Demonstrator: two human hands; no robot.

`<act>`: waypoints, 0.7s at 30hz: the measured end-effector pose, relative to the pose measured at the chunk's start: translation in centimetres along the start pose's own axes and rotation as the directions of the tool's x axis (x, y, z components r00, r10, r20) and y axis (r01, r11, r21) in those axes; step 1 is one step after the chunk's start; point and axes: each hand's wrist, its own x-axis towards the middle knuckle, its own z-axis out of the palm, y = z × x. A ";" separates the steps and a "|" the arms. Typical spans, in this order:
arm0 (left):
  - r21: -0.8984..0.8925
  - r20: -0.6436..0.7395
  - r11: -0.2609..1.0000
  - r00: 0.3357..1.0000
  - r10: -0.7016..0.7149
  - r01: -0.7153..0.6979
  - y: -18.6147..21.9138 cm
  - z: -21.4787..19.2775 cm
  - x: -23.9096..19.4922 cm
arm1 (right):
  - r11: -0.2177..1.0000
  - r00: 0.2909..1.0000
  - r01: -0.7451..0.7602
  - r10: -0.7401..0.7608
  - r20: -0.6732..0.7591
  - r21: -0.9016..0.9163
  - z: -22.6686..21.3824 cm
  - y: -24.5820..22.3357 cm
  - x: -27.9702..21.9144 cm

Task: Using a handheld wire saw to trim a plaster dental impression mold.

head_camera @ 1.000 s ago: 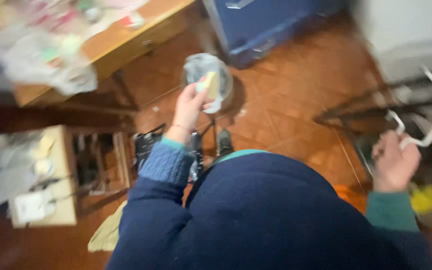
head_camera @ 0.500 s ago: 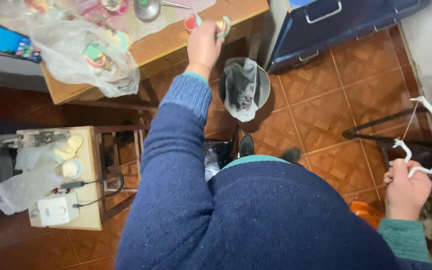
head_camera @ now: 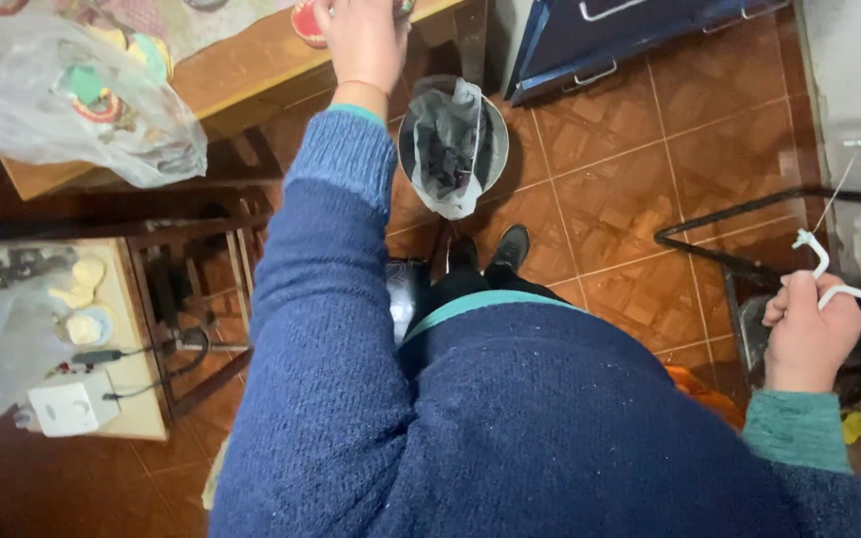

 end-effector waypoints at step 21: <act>-0.330 -0.202 0.822 0.816 -0.541 0.463 0.8 -23.3 -19.5 | 0.988 0.929 0.065 -0.112 0.354 0.142 10.7 -1.0 13.4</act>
